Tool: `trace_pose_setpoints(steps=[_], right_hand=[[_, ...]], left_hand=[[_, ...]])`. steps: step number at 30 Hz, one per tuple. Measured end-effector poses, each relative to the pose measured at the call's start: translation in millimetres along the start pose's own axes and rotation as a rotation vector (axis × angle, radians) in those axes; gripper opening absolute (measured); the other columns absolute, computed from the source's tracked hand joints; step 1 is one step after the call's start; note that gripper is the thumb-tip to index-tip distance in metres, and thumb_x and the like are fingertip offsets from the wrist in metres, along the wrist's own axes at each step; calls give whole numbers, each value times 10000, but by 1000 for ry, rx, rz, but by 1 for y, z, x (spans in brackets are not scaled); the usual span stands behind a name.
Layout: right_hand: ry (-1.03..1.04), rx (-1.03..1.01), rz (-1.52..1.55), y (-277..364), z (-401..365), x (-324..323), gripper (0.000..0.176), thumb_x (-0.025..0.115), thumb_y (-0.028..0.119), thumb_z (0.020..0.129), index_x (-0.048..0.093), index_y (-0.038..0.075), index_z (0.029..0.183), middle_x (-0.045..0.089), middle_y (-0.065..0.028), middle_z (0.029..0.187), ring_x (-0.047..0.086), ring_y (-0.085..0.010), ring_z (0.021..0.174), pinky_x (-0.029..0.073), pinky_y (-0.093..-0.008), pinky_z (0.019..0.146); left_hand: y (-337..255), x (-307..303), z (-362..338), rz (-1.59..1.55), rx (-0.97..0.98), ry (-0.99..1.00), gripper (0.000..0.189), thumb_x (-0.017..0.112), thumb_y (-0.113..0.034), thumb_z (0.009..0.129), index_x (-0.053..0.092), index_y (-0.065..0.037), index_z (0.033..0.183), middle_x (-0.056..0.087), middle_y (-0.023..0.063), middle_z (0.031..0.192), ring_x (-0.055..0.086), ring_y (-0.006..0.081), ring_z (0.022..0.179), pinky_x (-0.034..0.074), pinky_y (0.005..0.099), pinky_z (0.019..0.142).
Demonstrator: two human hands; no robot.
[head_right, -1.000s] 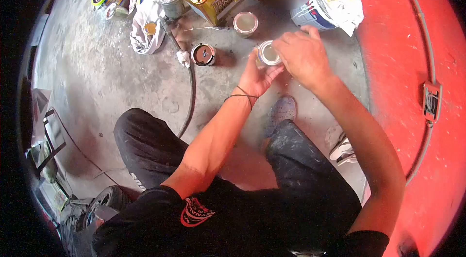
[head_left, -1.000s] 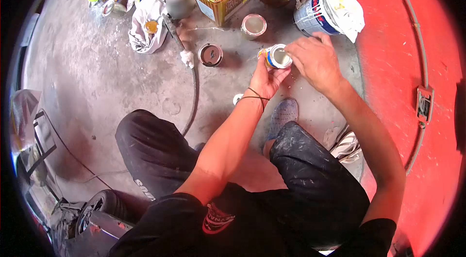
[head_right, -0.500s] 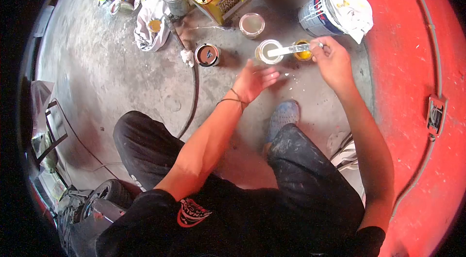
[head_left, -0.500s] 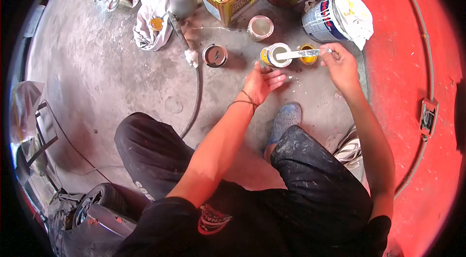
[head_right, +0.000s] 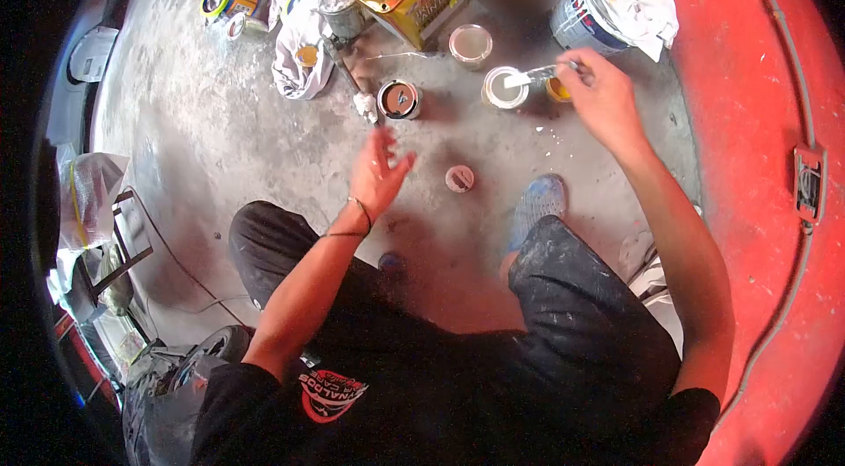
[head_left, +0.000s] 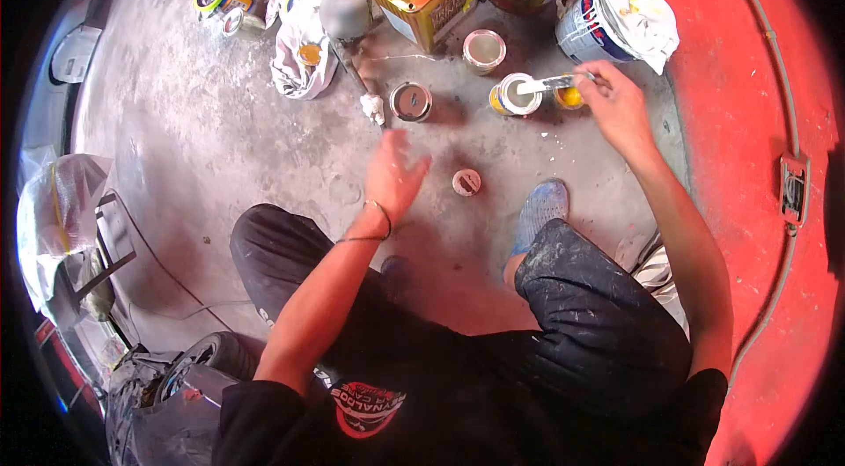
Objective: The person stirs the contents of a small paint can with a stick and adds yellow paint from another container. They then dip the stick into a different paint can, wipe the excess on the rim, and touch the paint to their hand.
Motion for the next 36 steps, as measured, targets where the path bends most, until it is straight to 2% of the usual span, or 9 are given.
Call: trace_pose_setpoints(steps=[3,7,13,19,23,29,31,33,36], right_hand=[[34,-245,-157,46,2,22,237,709,215,1060,759,108,1265,784,-114,1035,741,-258,858,543,-377,764],[116,-442,-422,68,1,48,289,692,216,1048,755,133,1318,771,-147,1111,722,-376,992,531,-473,889],[76,-563,-476,68,7,56,324,716,203,1050,731,135,1367,775,-111,1082,727,-300,911,510,-451,953],[169,-408,-341,55,10,56,292,737,228,1009,721,106,1273,787,-157,1073,739,-387,1030,538,-486,942],[235,-253,-266,47,24,52,249,735,259,998,741,77,1168,780,-174,1065,741,-397,1013,567,-495,881],[269,-556,-251,60,37,61,275,707,248,1026,760,18,1167,764,-160,1134,742,-357,1005,582,-432,912],[260,-433,-184,46,46,58,357,687,234,1055,737,56,1360,774,-140,1178,762,-308,1060,586,-420,947],[170,-208,-20,25,47,36,397,685,252,1029,728,78,1383,775,-166,1134,730,-405,1141,581,-490,986],[117,-72,-176,-33,37,0,572,732,217,998,606,119,1547,732,-175,1348,716,-426,1220,595,-501,1017]], left_hand=[[-59,-42,15,185,286,-405,866,934,-265,827,489,-39,1535,665,237,1366,688,421,1196,569,501,1034],[-76,-35,49,279,245,-366,920,928,-244,794,454,-84,1566,618,264,1440,634,474,1275,549,556,1067],[-68,-29,90,312,180,-209,898,908,-235,797,466,-122,1571,678,257,1365,657,479,1255,563,552,1046],[-60,-41,111,346,223,-281,904,919,-269,807,476,-117,1580,702,237,1368,682,457,1240,579,529,1022],[-89,-35,84,506,365,-438,971,945,-308,823,447,-108,1632,551,223,1610,531,454,1468,462,562,1188],[-147,29,19,263,516,-199,878,916,-282,849,503,-92,1600,473,192,1685,488,459,1486,400,576,1221],[-154,50,-3,229,468,-70,846,902,-268,857,516,-96,1591,475,190,1683,488,458,1488,399,577,1217],[-157,52,-32,301,520,105,797,885,-254,865,538,-91,1564,475,192,1682,515,463,1468,422,599,1201],[-142,39,-74,407,567,465,747,868,-262,881,552,-76,1531,560,206,1596,581,459,1406,476,581,1163]])
Point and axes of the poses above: each hand's wrist, its own z-axis towards the middle knuckle, its own x-axis out of the palm, y = z × x, the point moved 10 cm from there along z, towards the middle knuckle
